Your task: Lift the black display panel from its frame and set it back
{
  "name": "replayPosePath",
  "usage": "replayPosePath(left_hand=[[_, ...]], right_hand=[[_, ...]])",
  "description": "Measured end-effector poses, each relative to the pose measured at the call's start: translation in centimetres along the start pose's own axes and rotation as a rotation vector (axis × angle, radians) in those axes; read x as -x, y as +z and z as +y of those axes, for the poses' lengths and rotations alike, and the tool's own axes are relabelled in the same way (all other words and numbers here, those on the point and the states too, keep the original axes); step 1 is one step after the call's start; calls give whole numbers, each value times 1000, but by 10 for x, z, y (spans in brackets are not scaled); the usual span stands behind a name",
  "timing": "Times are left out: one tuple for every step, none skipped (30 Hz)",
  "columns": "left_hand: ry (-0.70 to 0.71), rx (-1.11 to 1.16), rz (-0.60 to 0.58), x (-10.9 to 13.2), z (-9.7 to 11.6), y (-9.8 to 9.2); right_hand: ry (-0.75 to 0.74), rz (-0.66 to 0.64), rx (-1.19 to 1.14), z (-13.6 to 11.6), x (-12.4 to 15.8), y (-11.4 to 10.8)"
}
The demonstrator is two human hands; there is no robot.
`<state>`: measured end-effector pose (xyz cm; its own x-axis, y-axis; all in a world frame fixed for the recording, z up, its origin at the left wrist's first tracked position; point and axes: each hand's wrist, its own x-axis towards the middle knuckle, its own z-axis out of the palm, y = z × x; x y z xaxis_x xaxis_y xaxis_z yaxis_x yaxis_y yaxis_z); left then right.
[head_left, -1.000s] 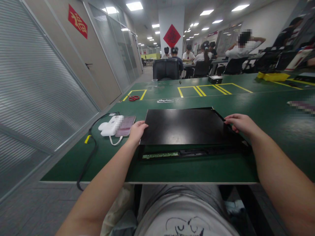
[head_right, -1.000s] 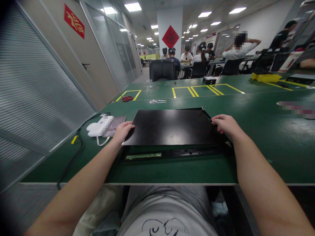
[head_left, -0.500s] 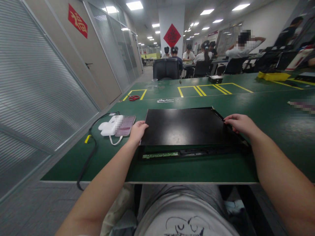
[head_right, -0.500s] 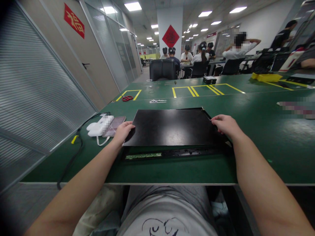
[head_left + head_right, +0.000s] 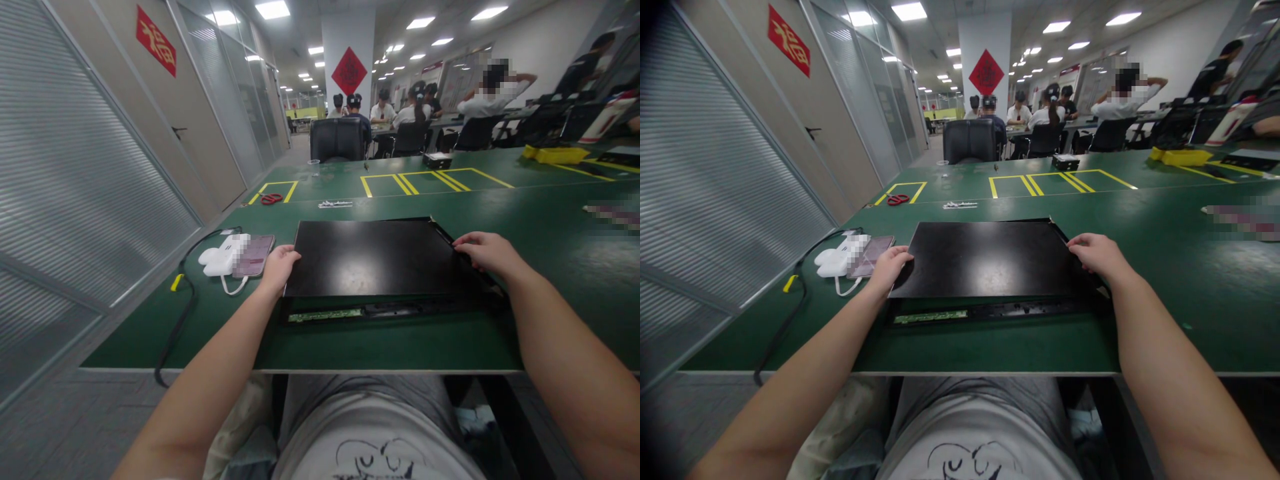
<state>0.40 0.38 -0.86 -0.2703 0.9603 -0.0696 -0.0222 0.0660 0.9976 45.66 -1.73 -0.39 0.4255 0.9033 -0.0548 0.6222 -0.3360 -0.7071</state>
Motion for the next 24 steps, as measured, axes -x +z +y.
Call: replayPosePath(left_hand=[[0, -1, -1, 0, 0, 0], [0, 0, -3, -1, 0, 0], [4, 2, -5, -1, -1, 0], [9, 2, -4, -1, -1, 0], [12, -1, -3, -2, -1, 0], [14, -5, -2, -2, -1, -1], [13, -8, -1, -1, -1, -1], [10, -9, -3, -1, -1, 0], [5, -6, -5, -1, 0, 0], [1, -1, -7, 0, 0, 0], [-1, 4, -10, 0, 0, 0], [-3, 9, -12, 1, 1, 0], [-5, 11, -13, 1, 1, 0], [-6, 10, -12, 2, 1, 0], [-6, 8, -13, 2, 1, 0], [-3, 6, -15, 2, 2, 0], [0, 3, -17, 3, 2, 0], [3, 1, -17, 3, 2, 0], [4, 0, -18, 3, 3, 0], [4, 1, -17, 4, 3, 0], [2, 3, -13, 4, 4, 1], [-1, 6, -7, 5, 5, 1], [-5, 9, -1, 5, 5, 1], [-9, 11, 3, 6, 6, 2]], right_hand=[[3, -4, 22, -1, 0, 0], [7, -11, 46, -2, 0, 0], [13, -16, 70, -3, 1, 0], [18, -18, 89, -4, 1, 0], [19, -22, 99, -6, 2, 0], [17, -23, 102, -6, 2, 1], [16, -24, 101, -7, 3, 1], [16, -22, 97, -7, 3, 1], [16, -20, 92, -6, 3, 1], [18, -19, 86, -6, 2, 1], [22, -17, 81, -5, 2, 1], [26, -15, 77, -4, 1, 1], [28, -16, 73, -4, 1, 1], [29, -19, 69, -3, 0, 1], [28, -22, 66, -3, 0, 0], [30, -23, 67, -3, 0, 0], [31, -22, 70, -3, 0, 0], [33, -19, 75, -4, 0, 1], [36, -14, 78, -4, 0, 1], [39, -10, 82, -5, 1, 1], [41, -7, 83, -5, 2, 1], [40, -6, 82, -5, 2, 1], [40, -7, 82, -6, 3, 1], [41, -7, 84, -7, 4, 1]])
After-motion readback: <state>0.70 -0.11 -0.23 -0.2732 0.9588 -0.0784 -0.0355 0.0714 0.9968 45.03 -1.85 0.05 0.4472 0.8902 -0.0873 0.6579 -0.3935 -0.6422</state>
